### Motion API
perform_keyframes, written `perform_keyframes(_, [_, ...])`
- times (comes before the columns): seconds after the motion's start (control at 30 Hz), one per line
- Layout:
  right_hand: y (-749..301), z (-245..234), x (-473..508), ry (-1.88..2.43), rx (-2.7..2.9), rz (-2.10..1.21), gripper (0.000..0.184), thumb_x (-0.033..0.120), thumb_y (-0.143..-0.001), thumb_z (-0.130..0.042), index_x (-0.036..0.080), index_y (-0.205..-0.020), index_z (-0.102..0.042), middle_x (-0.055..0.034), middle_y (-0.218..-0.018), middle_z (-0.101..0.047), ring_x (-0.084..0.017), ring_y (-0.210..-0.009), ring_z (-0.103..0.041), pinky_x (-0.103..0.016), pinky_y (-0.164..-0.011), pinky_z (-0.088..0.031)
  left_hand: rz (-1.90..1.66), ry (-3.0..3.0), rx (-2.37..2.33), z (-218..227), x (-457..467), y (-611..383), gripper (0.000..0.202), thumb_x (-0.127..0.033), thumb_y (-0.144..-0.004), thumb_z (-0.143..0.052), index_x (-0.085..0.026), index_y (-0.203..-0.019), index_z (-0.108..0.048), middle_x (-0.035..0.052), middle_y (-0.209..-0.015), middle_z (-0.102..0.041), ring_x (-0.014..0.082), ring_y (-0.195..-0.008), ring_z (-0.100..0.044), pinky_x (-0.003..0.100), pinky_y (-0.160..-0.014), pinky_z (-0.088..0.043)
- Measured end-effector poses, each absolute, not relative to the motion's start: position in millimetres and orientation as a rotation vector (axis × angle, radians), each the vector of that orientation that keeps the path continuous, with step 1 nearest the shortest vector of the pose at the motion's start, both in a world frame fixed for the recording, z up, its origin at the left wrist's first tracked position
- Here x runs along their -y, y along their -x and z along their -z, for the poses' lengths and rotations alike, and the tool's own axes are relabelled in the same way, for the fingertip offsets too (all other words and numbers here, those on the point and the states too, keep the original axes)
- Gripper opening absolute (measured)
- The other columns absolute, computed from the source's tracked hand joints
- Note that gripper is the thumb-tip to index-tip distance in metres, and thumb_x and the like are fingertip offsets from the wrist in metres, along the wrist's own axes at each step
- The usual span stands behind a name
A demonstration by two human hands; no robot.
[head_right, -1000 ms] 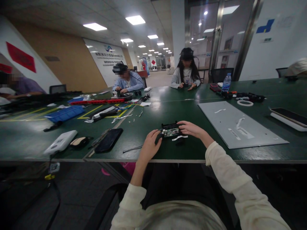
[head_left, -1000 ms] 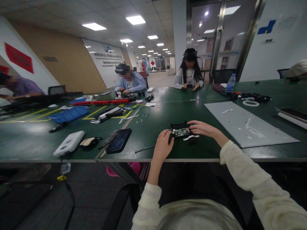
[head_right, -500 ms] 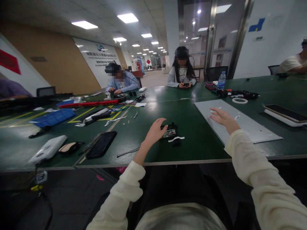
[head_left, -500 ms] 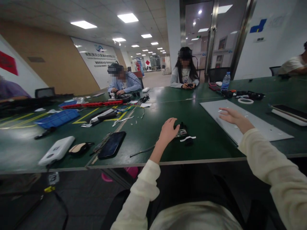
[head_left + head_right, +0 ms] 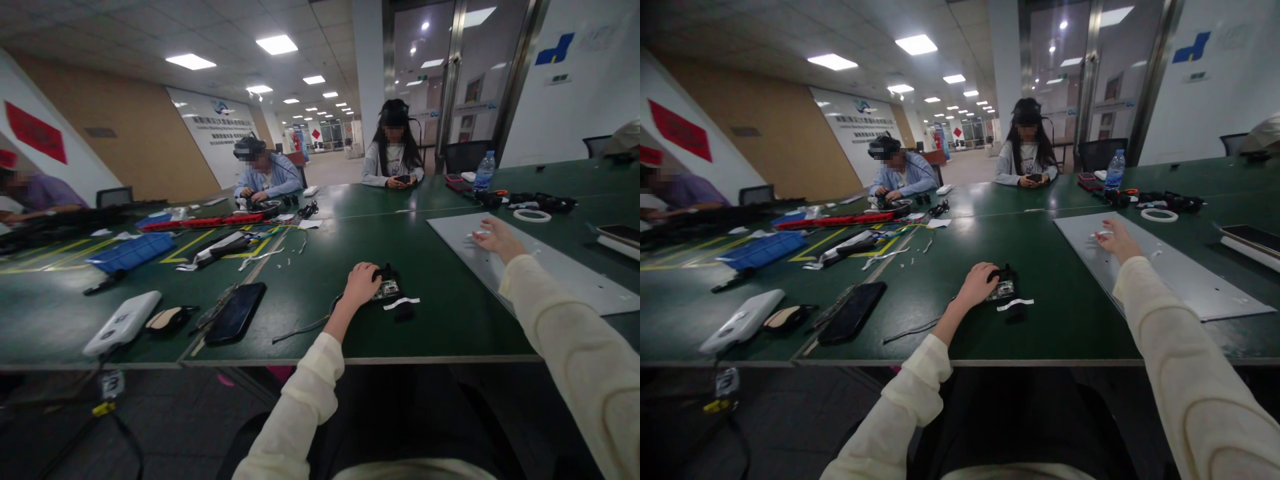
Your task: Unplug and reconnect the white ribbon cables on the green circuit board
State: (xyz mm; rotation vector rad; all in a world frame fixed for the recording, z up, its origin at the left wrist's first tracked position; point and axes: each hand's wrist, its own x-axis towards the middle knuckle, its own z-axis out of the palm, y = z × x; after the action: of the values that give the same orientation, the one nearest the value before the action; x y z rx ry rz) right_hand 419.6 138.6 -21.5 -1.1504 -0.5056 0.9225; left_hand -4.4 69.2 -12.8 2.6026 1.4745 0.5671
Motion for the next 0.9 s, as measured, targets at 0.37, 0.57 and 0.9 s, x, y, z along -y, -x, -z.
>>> perform_keyframes(0.37, [-410,28,-139,1.269,0.358,-0.909,0.009,0.013,-0.079,-0.050,0.020,-0.073,-0.052,0.0008,-0.066,-0.056,-0.008,-0.053,-0.047,-0.016,-0.044,-0.036,-0.575,-2.585,-1.496,12,-67,3,0.031,-0.030,-0.090,-0.046,-0.020,-0.115,-0.062,0.0087,-0.125,-0.061,0.0248,-0.122,-0.049,0.043,-0.104,-0.040])
perform_keyframes(0.57, [-341,-15,-111,0.995,0.652,-1.019,0.011,0.021,-0.073,-0.059,0.018,-0.082,-0.064,-0.0023,-0.086,-0.068,-0.006,-0.063,-0.054,-0.016,-0.057,-0.043,-0.576,-2.579,-1.492,7,-64,1,0.032,-0.028,-0.089,-0.047,-0.019,-0.115,-0.063,0.0084,-0.123,-0.062,0.0253,-0.118,-0.052,0.041,-0.103,-0.041])
perform_keyframes(0.9, [-133,-31,-37,1.038,1.646,-1.166,0.022,0.037,-0.076,-0.068,0.025,-0.093,-0.060,0.0030,-0.067,-0.062,-0.014,-0.065,-0.059,-0.025,-0.061,-0.044,-0.572,-2.597,-1.498,8,-61,1,0.023,-0.023,-0.087,-0.050,-0.016,-0.102,-0.067,0.0112,-0.108,-0.068,0.0257,-0.108,-0.059,0.041,-0.098,-0.045])
